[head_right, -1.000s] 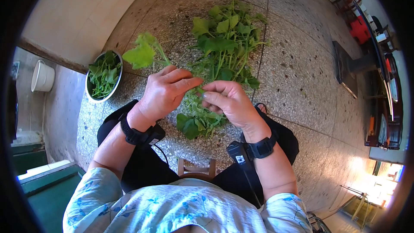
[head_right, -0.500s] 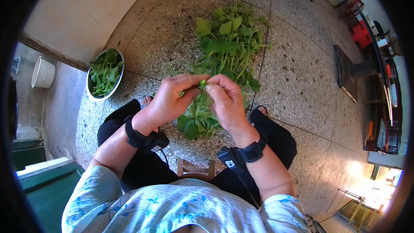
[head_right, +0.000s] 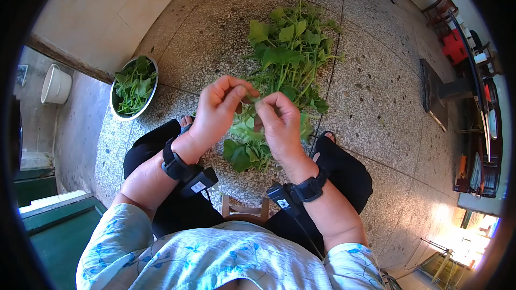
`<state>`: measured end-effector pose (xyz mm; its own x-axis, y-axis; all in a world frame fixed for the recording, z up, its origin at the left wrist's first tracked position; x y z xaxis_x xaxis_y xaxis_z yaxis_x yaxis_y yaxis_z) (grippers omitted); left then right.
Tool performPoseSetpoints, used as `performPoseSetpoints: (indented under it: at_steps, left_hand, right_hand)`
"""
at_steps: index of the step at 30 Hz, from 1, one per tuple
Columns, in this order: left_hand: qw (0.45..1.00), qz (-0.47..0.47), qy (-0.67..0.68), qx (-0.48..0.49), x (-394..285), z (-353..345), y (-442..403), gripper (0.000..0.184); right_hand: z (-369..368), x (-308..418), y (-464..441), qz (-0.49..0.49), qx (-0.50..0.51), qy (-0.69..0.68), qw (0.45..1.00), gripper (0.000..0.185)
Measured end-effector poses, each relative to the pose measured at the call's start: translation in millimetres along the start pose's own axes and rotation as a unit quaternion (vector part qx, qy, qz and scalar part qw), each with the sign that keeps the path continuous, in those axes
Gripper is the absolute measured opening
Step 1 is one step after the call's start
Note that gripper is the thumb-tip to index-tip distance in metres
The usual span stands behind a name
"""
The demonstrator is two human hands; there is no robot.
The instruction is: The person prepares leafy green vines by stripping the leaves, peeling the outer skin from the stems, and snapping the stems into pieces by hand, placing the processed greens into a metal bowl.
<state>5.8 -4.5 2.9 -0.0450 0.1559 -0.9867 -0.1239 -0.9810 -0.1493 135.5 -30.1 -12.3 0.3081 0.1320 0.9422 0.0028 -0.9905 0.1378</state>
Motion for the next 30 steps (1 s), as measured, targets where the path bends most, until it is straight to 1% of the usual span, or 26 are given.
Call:
performPoseSetpoints:
  at_steps: [2, 4, 6, 7, 9, 10, 12, 13, 15, 16, 18, 19, 20, 22, 23, 24, 28, 30]
  left_hand:
    - [0.98, 0.1, 0.171, 0.011, 10, 4, -5, 0.012]
    - [0.973, 0.119, 0.196, 0.004, 11, 7, -6, 0.013]
    - [0.947, 0.169, 0.274, 0.016, 17, 11, -8, 0.015]
    - [0.947, 0.169, 0.274, 0.015, 18, 12, -9, 0.015]
    - [0.914, 0.218, 0.342, 0.003, 21, 14, -10, 0.016]
    - [0.914, 0.217, 0.342, 0.003, 22, 15, -10, 0.016]
    - [0.899, 0.218, 0.379, 0.006, 23, 17, -10, 0.017]
    - [0.899, 0.218, 0.379, 0.006, 21, 16, -10, 0.017]
    - [0.957, 0.184, 0.225, 0.019, 12, 11, -8, 0.018]
    - [0.956, 0.184, 0.225, 0.019, 12, 9, -7, 0.018]
    - [0.966, 0.184, 0.155, 0.092, 12, 5, -5, 0.019]
    - [0.952, 0.22, 0.201, 0.07, 17, 7, -5, 0.018]
    - [0.952, 0.22, 0.2, 0.07, 20, 10, -8, 0.018]
    - [0.939, 0.241, 0.246, -0.016, 26, 26, -17, 0.017]
    - [0.931, 0.252, 0.266, -0.018, 30, 35, -21, 0.017]
    - [0.931, 0.25, 0.264, -0.02, 31, 42, -24, 0.017]
    - [0.929, 0.222, 0.293, -0.046, 33, 71, -33, 0.019]
    - [0.928, 0.202, 0.299, -0.091, 33, 88, -35, 0.02]
  right_hand:
    - [0, 1, 1, 0.011, 0.01, -0.018, 1.0, 0.007]
    - [-1, 3, 1, 0.023, 0.021, -0.035, 0.999, 0.007]
    - [-2, 5, 1, 0.015, 0.016, -0.093, 0.995, 0.007]
    - [-3, 9, 2, 0.015, 0.016, -0.093, 0.995, 0.007]
    - [-3, 16, 1, -0.019, 0.02, -0.171, 0.985, 0.007]
    - [2, 15, -1, -0.019, 0.021, -0.171, 0.985, 0.007]
    - [11, 9, -6, -0.05, 0.07, -0.223, 0.971, 0.007]
    - [11, 8, -8, -0.032, 0.086, -0.216, 0.972, 0.007]
    - [7, 10, -8, -0.021, 0.092, -0.189, 0.977, 0.007]
    - [5, 11, -8, -0.01, 0.098, -0.162, 0.982, 0.007]
    - [3, 12, -9, -0.027, 0.096, -0.185, 0.978, 0.007]
    - [3, 11, -9, -0.042, 0.095, -0.207, 0.973, 0.007]
    - [5, 12, -9, -0.042, 0.096, -0.208, 0.973, 0.007]
    - [12, 15, -11, -0.055, 0.119, -0.292, 0.947, 0.008]
    - [13, 19, -10, -0.061, 0.102, -0.3, 0.947, 0.009]
    - [17, 21, -10, -0.062, 0.105, -0.301, 0.946, 0.009]
    - [37, 29, -12, -0.069, 0.035, -0.328, 0.941, 0.007]
    - [50, 34, -13, -0.034, 0.021, -0.308, 0.951, 0.008]
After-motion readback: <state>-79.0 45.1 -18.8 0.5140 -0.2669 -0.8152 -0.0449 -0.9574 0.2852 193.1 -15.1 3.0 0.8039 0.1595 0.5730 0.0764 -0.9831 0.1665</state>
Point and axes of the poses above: each hand's wrist, its own y-axis away from the middle knuckle, its own z-axis out of the back of the hand, x = y × z, the point moved 2 cm from there along -y, towards the middle knuckle, and after that the axes turned 2 degrees about -x, right-handed, at the moved point
